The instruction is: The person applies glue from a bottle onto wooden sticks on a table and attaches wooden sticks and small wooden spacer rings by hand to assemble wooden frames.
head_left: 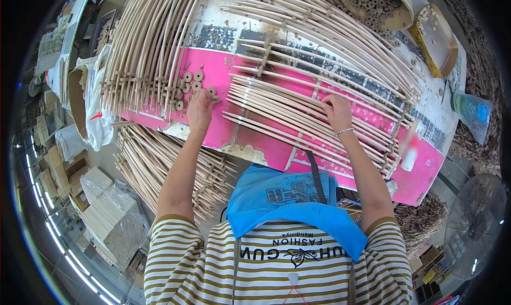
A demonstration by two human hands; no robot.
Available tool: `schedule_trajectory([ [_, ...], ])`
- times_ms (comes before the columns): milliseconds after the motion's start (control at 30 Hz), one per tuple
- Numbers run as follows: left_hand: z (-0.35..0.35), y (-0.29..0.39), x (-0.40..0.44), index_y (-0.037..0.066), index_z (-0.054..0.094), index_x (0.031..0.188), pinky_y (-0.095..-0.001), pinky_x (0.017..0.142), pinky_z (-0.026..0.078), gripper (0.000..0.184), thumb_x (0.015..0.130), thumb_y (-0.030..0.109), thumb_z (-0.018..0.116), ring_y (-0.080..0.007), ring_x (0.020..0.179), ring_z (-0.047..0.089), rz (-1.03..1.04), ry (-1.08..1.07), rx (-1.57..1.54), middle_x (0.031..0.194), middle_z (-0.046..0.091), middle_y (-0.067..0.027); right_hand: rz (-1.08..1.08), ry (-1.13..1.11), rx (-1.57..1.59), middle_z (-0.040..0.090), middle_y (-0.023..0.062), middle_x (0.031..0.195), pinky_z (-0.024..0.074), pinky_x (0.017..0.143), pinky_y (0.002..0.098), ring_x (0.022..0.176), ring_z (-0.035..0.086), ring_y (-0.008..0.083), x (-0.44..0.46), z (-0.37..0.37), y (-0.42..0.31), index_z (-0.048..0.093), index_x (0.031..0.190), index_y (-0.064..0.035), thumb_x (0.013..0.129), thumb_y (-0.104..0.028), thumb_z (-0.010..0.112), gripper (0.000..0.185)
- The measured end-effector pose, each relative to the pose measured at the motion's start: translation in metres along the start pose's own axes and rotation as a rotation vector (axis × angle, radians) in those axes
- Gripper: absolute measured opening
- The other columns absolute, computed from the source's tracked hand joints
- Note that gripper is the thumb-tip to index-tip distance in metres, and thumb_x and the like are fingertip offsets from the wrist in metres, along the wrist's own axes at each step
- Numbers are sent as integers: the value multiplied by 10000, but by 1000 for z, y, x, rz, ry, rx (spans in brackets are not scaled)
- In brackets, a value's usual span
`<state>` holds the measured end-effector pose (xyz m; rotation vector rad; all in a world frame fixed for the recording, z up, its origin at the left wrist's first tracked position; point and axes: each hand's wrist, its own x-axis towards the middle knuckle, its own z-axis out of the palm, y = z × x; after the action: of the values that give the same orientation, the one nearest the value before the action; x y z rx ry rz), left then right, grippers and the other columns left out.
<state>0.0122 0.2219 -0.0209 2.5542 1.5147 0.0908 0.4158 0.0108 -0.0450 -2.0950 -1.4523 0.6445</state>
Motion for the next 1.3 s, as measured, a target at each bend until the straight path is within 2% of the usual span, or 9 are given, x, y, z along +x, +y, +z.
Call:
schedule_trajectory([
  [67,5,-2,4,51,634,1057,-319,739,539,242,841,15,736,-155,835,693,-299,-90,-500,904,693,-68,-11,3,52,662,59,919,414,784,439,902,628,292,-1,0,0,658,923,-119,885,-207,694,103],
  [100,10,-1,7,51,634,1057,-319,739,539,242,841,15,736,-155,835,693,-300,-90,-500,904,693,-68,-29,35,82,656,68,914,418,778,438,899,625,297,-3,0,0,651,920,-107,887,-195,690,102],
  [167,9,14,19,16,660,976,-281,681,543,161,857,51,763,-135,744,683,-415,85,-819,843,709,-62,-53,60,118,651,78,908,423,772,437,897,623,301,-5,1,-3,644,917,-94,890,-183,685,102],
  [200,7,21,26,-1,666,1025,-261,705,543,169,879,40,741,-102,769,672,-425,89,-858,876,716,-52,-52,47,137,645,88,904,432,771,439,895,619,307,-6,0,-3,641,918,-82,892,-176,682,105],
  [300,11,38,40,3,675,1036,-259,703,540,185,871,42,748,-99,746,660,-473,115,-939,852,705,-42,-59,39,178,636,108,896,449,767,442,890,613,321,-7,-5,-9,638,923,-63,894,-157,675,106],
  [567,13,55,48,15,681,1029,-258,669,536,176,869,52,743,-96,724,648,-438,192,-878,834,694,-30,-126,80,155,623,134,897,466,754,447,883,603,345,-7,-10,-13,636,933,-45,891,-122,671,94],
  [767,-9,87,42,56,656,1006,-354,652,513,159,866,98,719,-193,710,647,-223,192,-631,799,662,-68,-90,108,177,611,131,912,477,785,431,916,602,332,-7,-7,-13,632,944,-39,893,-131,682,117],
  [1067,-7,123,36,94,643,1010,-370,670,508,172,861,123,724,-208,753,653,-202,153,-540,834,646,-54,-17,60,272,601,106,965,498,760,387,883,614,291,-7,-11,-15,627,976,-49,842,-140,746,200],
  [1300,-4,128,35,100,645,1015,-376,674,509,179,855,119,723,-211,770,659,-175,131,-519,844,650,-48,-52,111,127,624,87,888,506,737,393,882,631,287,-7,-12,-17,672,948,-68,898,-202,716,150],
])
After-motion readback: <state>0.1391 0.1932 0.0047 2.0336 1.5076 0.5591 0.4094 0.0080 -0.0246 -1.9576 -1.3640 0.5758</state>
